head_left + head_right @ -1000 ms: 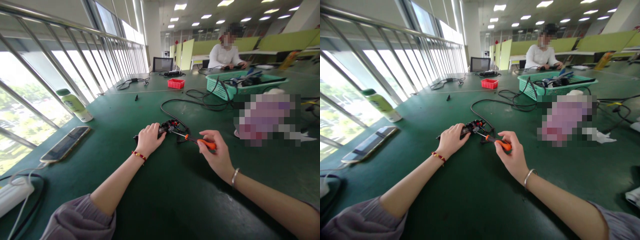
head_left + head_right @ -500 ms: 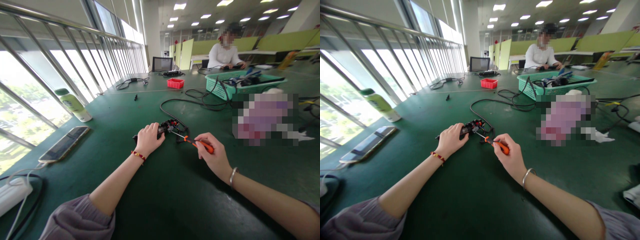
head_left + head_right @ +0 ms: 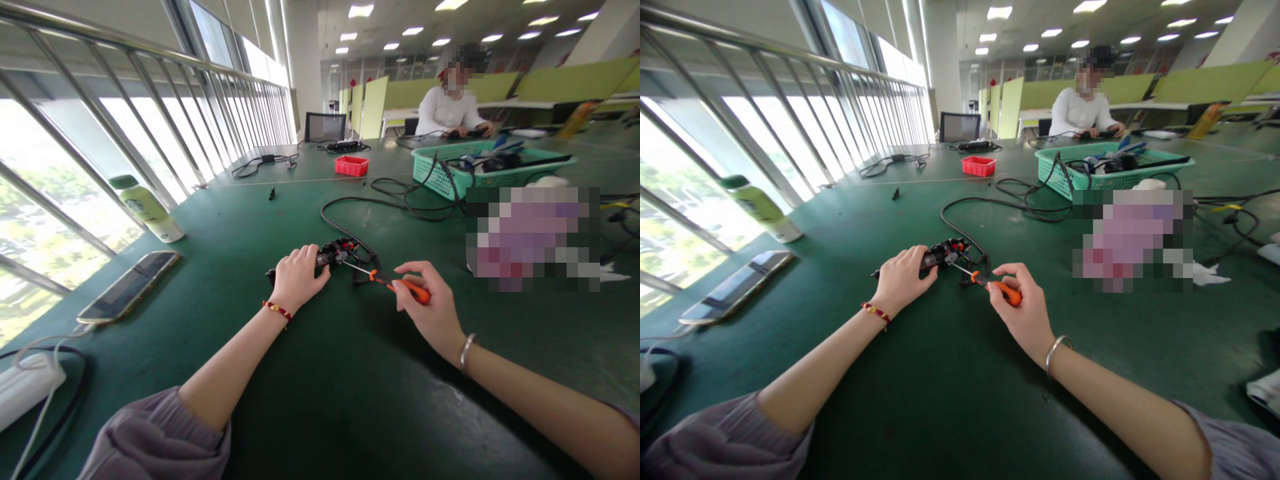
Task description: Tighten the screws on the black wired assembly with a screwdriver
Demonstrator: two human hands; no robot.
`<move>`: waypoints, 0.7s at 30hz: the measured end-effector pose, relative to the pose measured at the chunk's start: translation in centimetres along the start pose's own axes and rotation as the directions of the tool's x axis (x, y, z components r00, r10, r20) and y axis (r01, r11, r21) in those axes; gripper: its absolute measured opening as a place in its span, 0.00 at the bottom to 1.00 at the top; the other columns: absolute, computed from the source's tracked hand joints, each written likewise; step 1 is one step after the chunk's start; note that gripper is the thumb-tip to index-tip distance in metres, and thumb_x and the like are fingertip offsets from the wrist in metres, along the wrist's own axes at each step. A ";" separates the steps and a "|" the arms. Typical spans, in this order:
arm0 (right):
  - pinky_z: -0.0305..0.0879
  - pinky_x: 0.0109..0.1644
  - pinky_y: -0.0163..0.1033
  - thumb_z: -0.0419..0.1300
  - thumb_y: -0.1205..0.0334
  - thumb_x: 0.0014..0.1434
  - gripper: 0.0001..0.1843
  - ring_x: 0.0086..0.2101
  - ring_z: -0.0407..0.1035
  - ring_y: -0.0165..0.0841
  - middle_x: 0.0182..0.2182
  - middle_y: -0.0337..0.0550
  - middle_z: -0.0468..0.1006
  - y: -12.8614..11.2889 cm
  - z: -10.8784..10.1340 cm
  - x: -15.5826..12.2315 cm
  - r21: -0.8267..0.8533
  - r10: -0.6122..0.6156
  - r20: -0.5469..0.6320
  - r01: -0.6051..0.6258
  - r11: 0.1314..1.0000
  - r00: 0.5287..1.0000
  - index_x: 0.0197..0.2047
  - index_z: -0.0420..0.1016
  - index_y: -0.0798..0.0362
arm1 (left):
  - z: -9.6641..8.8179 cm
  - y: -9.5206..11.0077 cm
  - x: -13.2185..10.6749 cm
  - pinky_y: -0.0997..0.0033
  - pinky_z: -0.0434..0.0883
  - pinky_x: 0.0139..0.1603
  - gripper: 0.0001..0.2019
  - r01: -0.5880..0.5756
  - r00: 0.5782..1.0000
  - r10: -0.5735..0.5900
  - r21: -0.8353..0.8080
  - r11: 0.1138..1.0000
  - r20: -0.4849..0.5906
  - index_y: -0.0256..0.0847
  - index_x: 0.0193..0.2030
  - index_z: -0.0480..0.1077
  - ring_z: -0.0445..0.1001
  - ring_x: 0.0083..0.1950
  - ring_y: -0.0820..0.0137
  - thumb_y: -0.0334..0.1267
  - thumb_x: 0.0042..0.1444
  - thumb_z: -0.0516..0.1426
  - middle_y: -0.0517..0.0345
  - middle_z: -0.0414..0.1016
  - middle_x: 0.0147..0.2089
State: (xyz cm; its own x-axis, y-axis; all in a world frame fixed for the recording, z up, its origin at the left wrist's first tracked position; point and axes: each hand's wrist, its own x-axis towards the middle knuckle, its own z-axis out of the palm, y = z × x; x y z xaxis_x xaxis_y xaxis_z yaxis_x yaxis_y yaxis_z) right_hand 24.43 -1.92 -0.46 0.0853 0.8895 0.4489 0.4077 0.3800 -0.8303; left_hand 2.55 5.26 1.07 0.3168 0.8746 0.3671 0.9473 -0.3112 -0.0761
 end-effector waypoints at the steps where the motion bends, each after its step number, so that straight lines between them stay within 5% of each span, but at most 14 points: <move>1: 0.62 0.26 0.35 0.58 0.61 0.57 0.09 0.21 0.64 0.28 0.19 0.30 0.65 -0.1 0.0 0.0 -0.008 -0.014 -0.011 0.014 1.000 1.000 0.42 0.64 0.50 | 0.0 0.0 0.0 0.66 0.66 0.38 0.14 0.002 1.000 -0.002 -0.002 1.000 0.005 0.39 0.47 0.63 0.72 0.43 0.62 0.44 0.59 0.49 0.52 0.74 0.43; 6: 0.68 0.41 0.40 0.60 0.66 0.52 0.14 0.36 0.70 0.32 0.38 0.42 0.71 0.0 0.0 0.2 -0.108 -0.189 -0.167 0.173 0.979 0.968 0.43 0.65 0.50 | 0.0 0.0 0.0 0.66 0.66 0.38 0.14 0.010 1.000 -0.010 -0.006 1.000 0.017 0.39 0.47 0.63 0.72 0.43 0.62 0.45 0.60 0.49 0.51 0.73 0.43; 13: 0.59 0.23 0.34 0.56 0.60 0.58 0.05 0.18 0.61 0.27 0.17 0.30 0.64 0.1 0.1 -0.1 0.005 0.017 0.035 -0.017 1.000 0.999 0.39 0.65 0.50 | 0.1 0.0 0.0 0.66 0.66 0.38 0.14 -0.004 1.000 0.004 -0.017 1.000 -0.001 0.38 0.46 0.64 0.72 0.43 0.61 0.44 0.59 0.50 0.52 0.73 0.42; 19: 0.68 0.39 0.39 0.60 0.67 0.52 0.14 0.35 0.70 0.32 0.36 0.41 0.72 0.1 0.0 0.0 -0.113 -0.191 -0.132 0.176 0.978 0.973 0.43 0.66 0.50 | 0.1 0.0 0.0 0.66 0.66 0.38 0.13 0.000 1.000 0.000 0.000 1.000 0.000 0.38 0.46 0.64 0.72 0.43 0.62 0.44 0.59 0.50 0.52 0.74 0.42; 21: 0.68 0.39 0.39 0.60 0.67 0.52 0.13 0.34 0.71 0.32 0.35 0.40 0.73 0.1 0.0 0.0 -0.111 -0.189 -0.112 0.177 0.978 0.976 0.42 0.66 0.50 | 0.0 0.0 0.0 0.66 0.66 0.38 0.14 0.000 1.000 0.000 -0.002 1.000 0.003 0.38 0.47 0.63 0.72 0.43 0.62 0.44 0.59 0.49 0.52 0.74 0.43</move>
State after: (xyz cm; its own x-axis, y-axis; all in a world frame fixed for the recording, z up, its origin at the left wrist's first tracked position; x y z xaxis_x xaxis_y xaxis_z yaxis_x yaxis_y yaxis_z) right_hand 24.51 -1.85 -0.51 0.1081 0.7674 0.6320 0.5147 0.5007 -0.6960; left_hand 2.53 5.27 1.03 0.3169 0.8756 0.3646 0.9472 -0.3121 -0.0740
